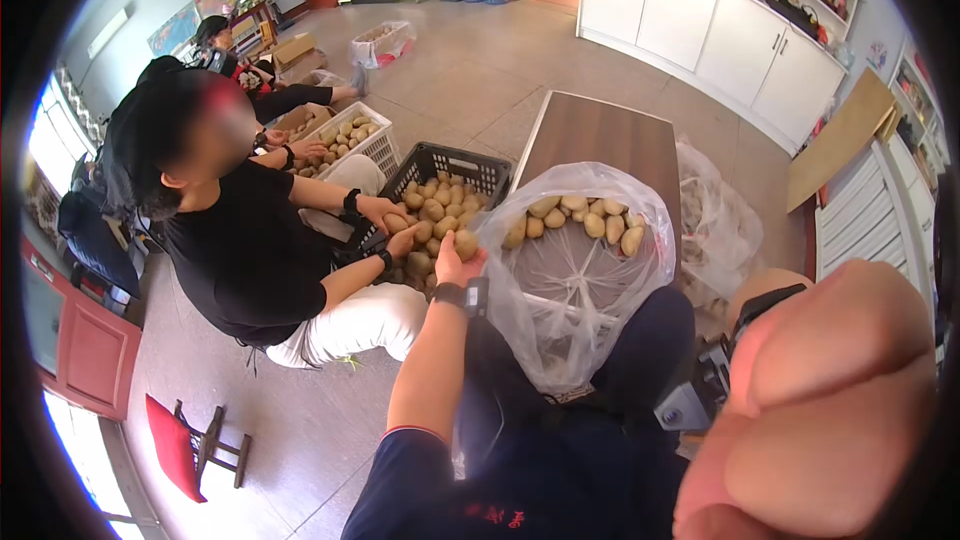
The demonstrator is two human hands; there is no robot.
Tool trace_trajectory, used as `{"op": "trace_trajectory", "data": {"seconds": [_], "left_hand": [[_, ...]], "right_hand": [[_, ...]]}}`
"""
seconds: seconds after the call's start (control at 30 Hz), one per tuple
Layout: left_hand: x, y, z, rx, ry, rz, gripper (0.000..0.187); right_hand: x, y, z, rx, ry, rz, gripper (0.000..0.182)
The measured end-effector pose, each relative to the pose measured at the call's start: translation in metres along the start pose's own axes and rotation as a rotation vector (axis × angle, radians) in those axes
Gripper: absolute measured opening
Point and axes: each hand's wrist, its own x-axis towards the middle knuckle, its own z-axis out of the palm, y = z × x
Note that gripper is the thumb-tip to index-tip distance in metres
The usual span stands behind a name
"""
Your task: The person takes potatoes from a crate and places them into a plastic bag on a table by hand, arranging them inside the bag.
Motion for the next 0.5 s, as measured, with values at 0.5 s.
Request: {"op": "trace_trajectory", "data": {"seconds": [0.5], "left_hand": [[0.008,-0.003,-0.005,0.013,0.033,0.052,0.036]], "right_hand": [[-0.003,0.049,0.014,0.085,-0.033,0.106,0.020]]}}
